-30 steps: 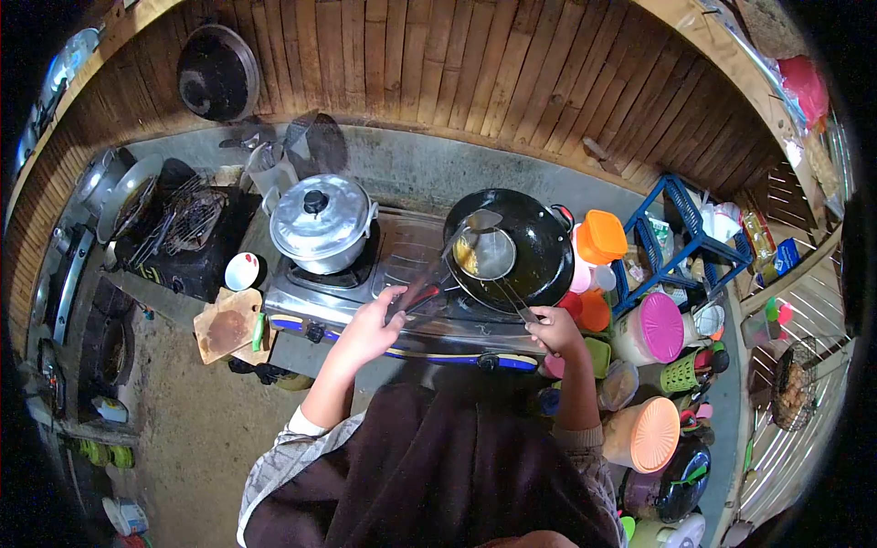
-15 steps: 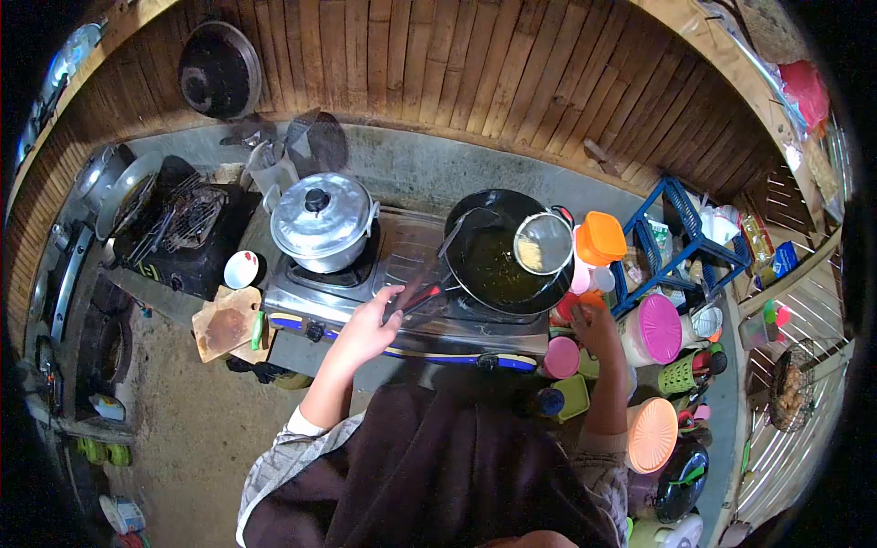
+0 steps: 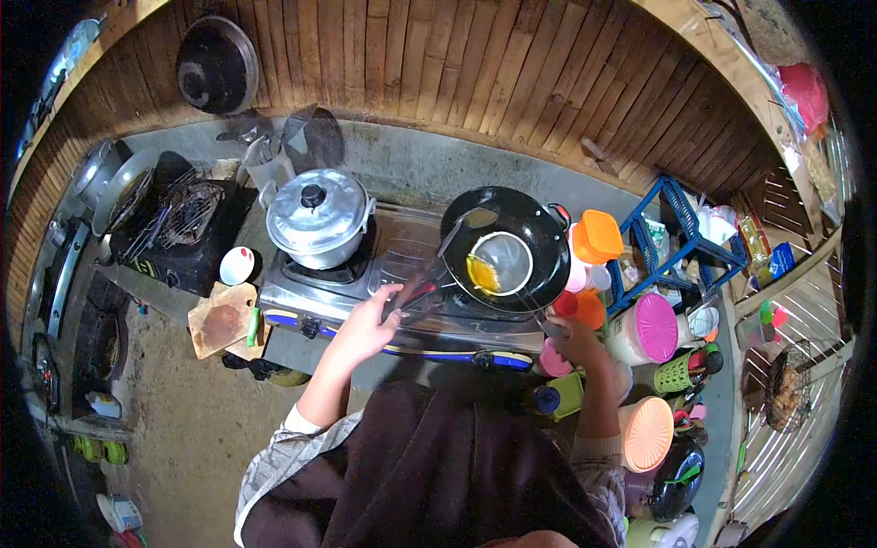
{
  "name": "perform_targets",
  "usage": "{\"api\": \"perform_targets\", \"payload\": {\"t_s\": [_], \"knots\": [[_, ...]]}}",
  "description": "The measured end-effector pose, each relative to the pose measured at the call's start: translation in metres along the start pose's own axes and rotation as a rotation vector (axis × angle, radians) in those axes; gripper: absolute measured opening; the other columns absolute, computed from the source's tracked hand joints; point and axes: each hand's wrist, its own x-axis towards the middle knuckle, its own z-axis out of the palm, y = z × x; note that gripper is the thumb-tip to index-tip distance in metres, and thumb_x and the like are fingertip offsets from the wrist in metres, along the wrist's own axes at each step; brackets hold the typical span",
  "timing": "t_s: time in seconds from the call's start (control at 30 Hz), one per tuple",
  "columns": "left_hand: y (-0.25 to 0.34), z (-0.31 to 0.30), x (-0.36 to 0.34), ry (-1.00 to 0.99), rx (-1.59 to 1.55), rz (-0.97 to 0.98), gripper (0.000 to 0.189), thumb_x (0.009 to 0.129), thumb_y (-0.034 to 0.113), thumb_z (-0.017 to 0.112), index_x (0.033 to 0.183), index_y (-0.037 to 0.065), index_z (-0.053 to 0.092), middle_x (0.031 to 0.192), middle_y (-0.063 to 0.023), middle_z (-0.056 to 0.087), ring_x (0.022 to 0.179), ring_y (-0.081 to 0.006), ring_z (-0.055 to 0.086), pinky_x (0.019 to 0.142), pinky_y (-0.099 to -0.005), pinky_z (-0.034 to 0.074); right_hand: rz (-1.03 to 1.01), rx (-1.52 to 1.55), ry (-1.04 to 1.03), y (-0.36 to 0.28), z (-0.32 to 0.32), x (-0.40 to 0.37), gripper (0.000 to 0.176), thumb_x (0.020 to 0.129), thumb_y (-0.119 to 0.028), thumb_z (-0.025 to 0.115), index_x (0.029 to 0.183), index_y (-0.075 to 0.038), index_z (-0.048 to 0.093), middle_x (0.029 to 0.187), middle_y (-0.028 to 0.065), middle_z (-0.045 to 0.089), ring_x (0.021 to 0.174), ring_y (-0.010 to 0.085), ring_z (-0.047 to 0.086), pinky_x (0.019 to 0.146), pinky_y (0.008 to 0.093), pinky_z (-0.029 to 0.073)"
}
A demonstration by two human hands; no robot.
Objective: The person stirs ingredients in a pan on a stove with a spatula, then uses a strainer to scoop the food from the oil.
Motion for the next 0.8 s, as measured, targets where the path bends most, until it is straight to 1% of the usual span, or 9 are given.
{"api": "perform_targets", "payload": {"t_s": [0.1, 0.17, 0.2, 0.27, 0.5, 0.6, 0.7, 0.77, 0.8], "knots": [[0.001, -0.002, -0.001, 0.002, -0.011, -0.001, 0.040, 0.078, 0.012, 0.052, 0.117, 0.004, 0.044, 0.090, -0.0260, 0.058, 0.090, -0.0395, 0.056, 0.077, -0.0409, 0.043, -0.018, 0.122, 0.022, 0.013, 0.020, 0.016, 0.038, 0.074, -0.009, 0.058, 0.111, -0.003, 0.052, 0.061, 0.0014, 0.054, 0.045, 0.0079, 0.047, 0.041, 0.0244, 0.037], [0.001, -0.003, -0.002, 0.006, -0.018, 0.006, 0.040, 0.079, 0.012, 0.052, 0.117, 0.004, 0.044, 0.089, -0.0259, 0.058, 0.089, -0.0392, 0.056, 0.076, -0.0408, 0.043, 0.059, 0.347, -0.082, -0.008, 0.018, 0.022, 0.047, 0.072, -0.017, 0.064, 0.115, 0.000, 0.050, 0.072, 0.0117, 0.062, 0.056, 0.0179, 0.058, 0.051, 0.0301, 0.045], [-0.001, -0.003, -0.001, 0.004, -0.018, 0.004, 0.040, 0.079, 0.012, 0.052, 0.117, 0.004, 0.044, 0.089, -0.0258, 0.058, 0.089, -0.0393, 0.056, 0.076, -0.0408, 0.043, 0.054, 0.347, -0.082, -0.019, 0.017, 0.022, 0.047, 0.072, -0.017, 0.064, 0.115, 0.000, 0.050, 0.072, 0.0117, 0.062, 0.056, 0.0179, 0.058, 0.051, 0.0301, 0.045], [-0.002, -0.005, -0.002, 0.006, -0.015, 0.000, 0.040, 0.079, 0.012, 0.052, 0.118, 0.005, 0.043, 0.089, -0.0256, 0.058, 0.088, -0.0394, 0.057, 0.075, -0.0409, 0.043, 0.166, 0.522, -0.107, -0.038, 0.013, 0.021, 0.042, 0.074, -0.013, 0.061, 0.111, 0.003, 0.051, 0.060, 0.0010, 0.053, 0.044, 0.0053, 0.044, 0.038, 0.0206, 0.031], [-0.007, -0.009, -0.004, 0.017, -0.001, -0.035, 0.039, 0.080, 0.014, 0.052, 0.118, 0.007, 0.043, 0.093, -0.0254, 0.058, 0.091, -0.0401, 0.056, 0.079, -0.0412, 0.043, 0.230, 0.428, 0.023, -0.026, 0.007, 0.018, 0.039, 0.075, -0.012, 0.061, 0.111, 0.001, 0.052, 0.058, -0.0003, 0.051, 0.044, 0.0046, 0.044, 0.039, 0.0205, 0.032], [-0.008, -0.008, -0.002, 0.020, -0.011, -0.024, 0.039, 0.080, 0.014, 0.052, 0.118, 0.007, 0.043, 0.093, -0.0253, 0.058, 0.092, -0.0399, 0.056, 0.079, -0.0411, 0.043, 0.128, 0.450, 0.067, 0.005, 0.009, 0.023, 0.050, 0.072, -0.018, 0.064, 0.116, -0.002, 0.049, 0.066, 0.0068, 0.058, 0.050, 0.0110, 0.052, 0.044, 0.0275, 0.041], [-0.005, -0.007, -0.001, 0.029, -0.004, 0.014, 0.040, 0.080, 0.014, 0.052, 0.118, 0.007, 0.043, 0.092, -0.0250, 0.058, 0.090, -0.0399, 0.056, 0.078, -0.0410, 0.043, 0.124, 0.419, 0.173, 0.006, 0.004, 0.024, 0.032, 0.076, -0.010, 0.059, 0.106, 0.001, 0.055, 0.060, 0.0019, 0.053, 0.048, 0.0056, 0.047, 0.043, 0.0220, 0.036], [-0.003, -0.006, -0.001, 0.030, -0.003, 0.036, 0.040, 0.080, 0.014, 0.052, 0.118, 0.007, 0.043, 0.091, -0.0248, 0.058, 0.090, -0.0399, 0.056, 0.077, -0.0410, 0.043, -0.008, 0.003, 0.378, 0.025, 0.008, 0.032, 0.029, 0.076, -0.011, 0.059, 0.103, 0.001, 0.056, 0.061, 0.0054, 0.055, 0.050, 0.0088, 0.052, 0.045, 0.0258, 0.040], [-0.001, -0.005, -0.002, 0.019, 0.007, 0.042, 0.040, 0.080, 0.014, 0.052, 0.118, 0.006, 0.043, 0.090, -0.0248, 0.058, 0.089, -0.0398, 0.056, 0.077, -0.0410, 0.043, -0.009, 0.001, 0.379, 0.024, 0.008, 0.032, 0.029, 0.076, -0.011, 0.059, 0.103, 0.001, 0.056, 0.061, 0.0054, 0.055, 0.050, 0.0088, 0.052, 0.045, 0.0258, 0.040]]}}
